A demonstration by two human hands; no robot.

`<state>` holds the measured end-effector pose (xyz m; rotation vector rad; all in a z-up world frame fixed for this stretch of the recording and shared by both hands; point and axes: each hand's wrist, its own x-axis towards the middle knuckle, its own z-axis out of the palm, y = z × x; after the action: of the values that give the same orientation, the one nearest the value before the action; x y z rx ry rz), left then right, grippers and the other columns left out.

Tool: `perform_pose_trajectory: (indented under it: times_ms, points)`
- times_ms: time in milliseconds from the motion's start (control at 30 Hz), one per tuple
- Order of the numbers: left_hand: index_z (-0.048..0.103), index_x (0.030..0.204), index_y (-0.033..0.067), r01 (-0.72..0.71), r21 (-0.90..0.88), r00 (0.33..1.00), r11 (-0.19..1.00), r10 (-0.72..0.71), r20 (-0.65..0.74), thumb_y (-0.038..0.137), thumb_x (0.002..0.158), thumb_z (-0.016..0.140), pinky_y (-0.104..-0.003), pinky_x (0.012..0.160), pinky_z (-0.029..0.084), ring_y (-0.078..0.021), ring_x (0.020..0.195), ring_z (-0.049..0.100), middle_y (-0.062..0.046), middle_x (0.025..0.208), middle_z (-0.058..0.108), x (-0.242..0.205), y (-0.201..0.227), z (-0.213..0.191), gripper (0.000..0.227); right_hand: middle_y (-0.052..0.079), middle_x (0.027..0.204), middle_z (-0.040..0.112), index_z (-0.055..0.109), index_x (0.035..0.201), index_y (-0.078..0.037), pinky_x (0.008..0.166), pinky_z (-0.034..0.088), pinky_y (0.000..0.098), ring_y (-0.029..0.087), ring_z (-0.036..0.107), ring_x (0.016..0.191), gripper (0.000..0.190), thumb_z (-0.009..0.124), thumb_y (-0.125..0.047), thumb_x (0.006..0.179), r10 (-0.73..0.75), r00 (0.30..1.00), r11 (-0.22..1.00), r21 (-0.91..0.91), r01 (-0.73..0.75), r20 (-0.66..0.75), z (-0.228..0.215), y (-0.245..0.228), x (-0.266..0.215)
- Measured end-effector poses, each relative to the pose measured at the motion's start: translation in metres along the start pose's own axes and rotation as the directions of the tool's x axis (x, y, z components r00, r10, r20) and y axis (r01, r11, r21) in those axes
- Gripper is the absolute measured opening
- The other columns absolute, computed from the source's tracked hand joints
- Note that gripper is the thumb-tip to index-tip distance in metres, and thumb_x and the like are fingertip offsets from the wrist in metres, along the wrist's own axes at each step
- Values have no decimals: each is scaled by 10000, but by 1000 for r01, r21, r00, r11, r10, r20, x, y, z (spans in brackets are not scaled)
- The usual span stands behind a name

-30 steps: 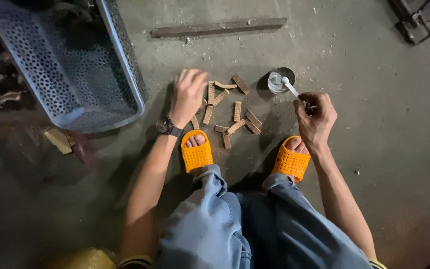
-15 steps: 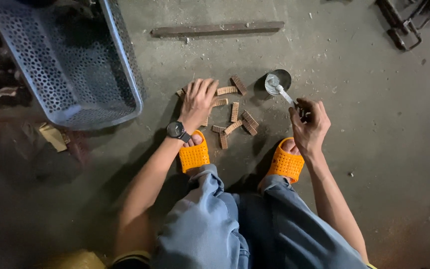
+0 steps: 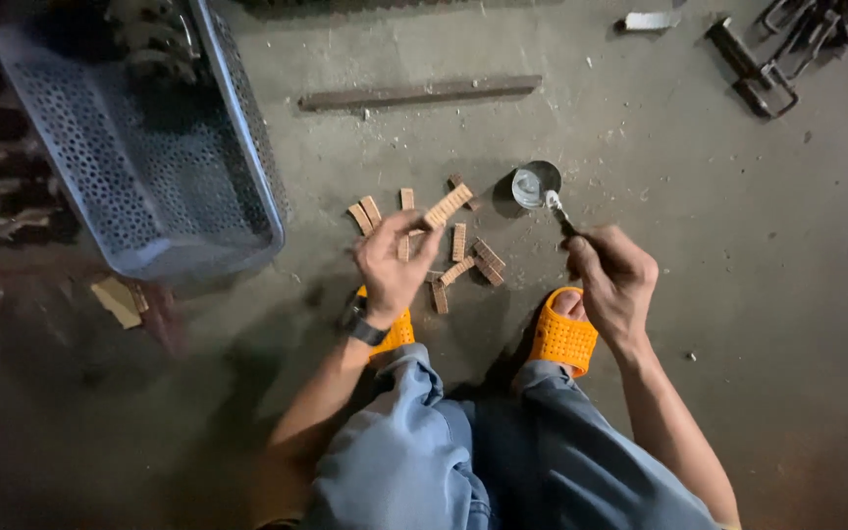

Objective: The person sits on the floor and repeatedly picks up small rectangular wooden pieces. They use a small metal tool to scoop a white substance from a metal cup and apply it to the surface of each piece. After applying the substance, the person places the piece on the floor next to others.

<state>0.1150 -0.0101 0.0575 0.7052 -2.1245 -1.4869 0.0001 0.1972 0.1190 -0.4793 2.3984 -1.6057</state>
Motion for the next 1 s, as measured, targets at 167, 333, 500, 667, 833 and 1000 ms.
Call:
perform_pose_trajectory:
  times_ms: [167,333,500,667,833,1000]
  points:
    - [626,799,17,-205,-98,979,974,203,-38,6,669,773,-356,648,553,-267,764,681,-147,828,687,3,42,17,197,120,448,523,647,770,11,287,370,247,127,461,334,137,578,-72,856,429,862,805,318,-501,271,4,-48,9]
    - [614,757,-3,-295,-168,955,941,288,-69,-23,661,765,-380,655,556,-307,748,680,-184,818,682,11,66,28,180,111,426,514,658,731,20,300,339,229,107,422,343,165,611,-98,835,469,805,765,289,-576,363,18,-37,9]
    - [632,733,17,-309,-42,947,950,303,-109,6,638,786,-346,656,554,-273,737,688,-142,819,698,2,54,32,181,79,436,516,658,664,-7,383,354,241,105,431,417,178,632,-93,818,437,823,876,38,-481,363,8,-53,25]
    - [622,742,-4,-324,-54,942,945,316,-112,-14,679,749,-343,655,549,-297,730,682,-165,810,687,4,55,31,142,33,490,585,679,738,-94,494,453,253,170,562,450,113,636,-89,842,164,977,971,-196,-135,137,5,-38,13]
    - [612,744,-3,-323,-52,945,945,318,-78,-19,671,749,-356,631,552,-301,742,679,-173,829,683,9,67,32,156,60,503,597,688,754,-86,456,449,272,192,590,460,99,623,-85,828,122,977,983,-161,-94,175,18,-30,0]
    - [612,714,-3,-329,-15,942,944,326,-77,-33,674,746,-342,631,550,-306,727,682,-170,826,688,3,63,33,144,65,520,595,678,780,-72,447,448,282,191,593,472,116,594,-80,860,83,984,984,-172,-56,156,21,-21,6]
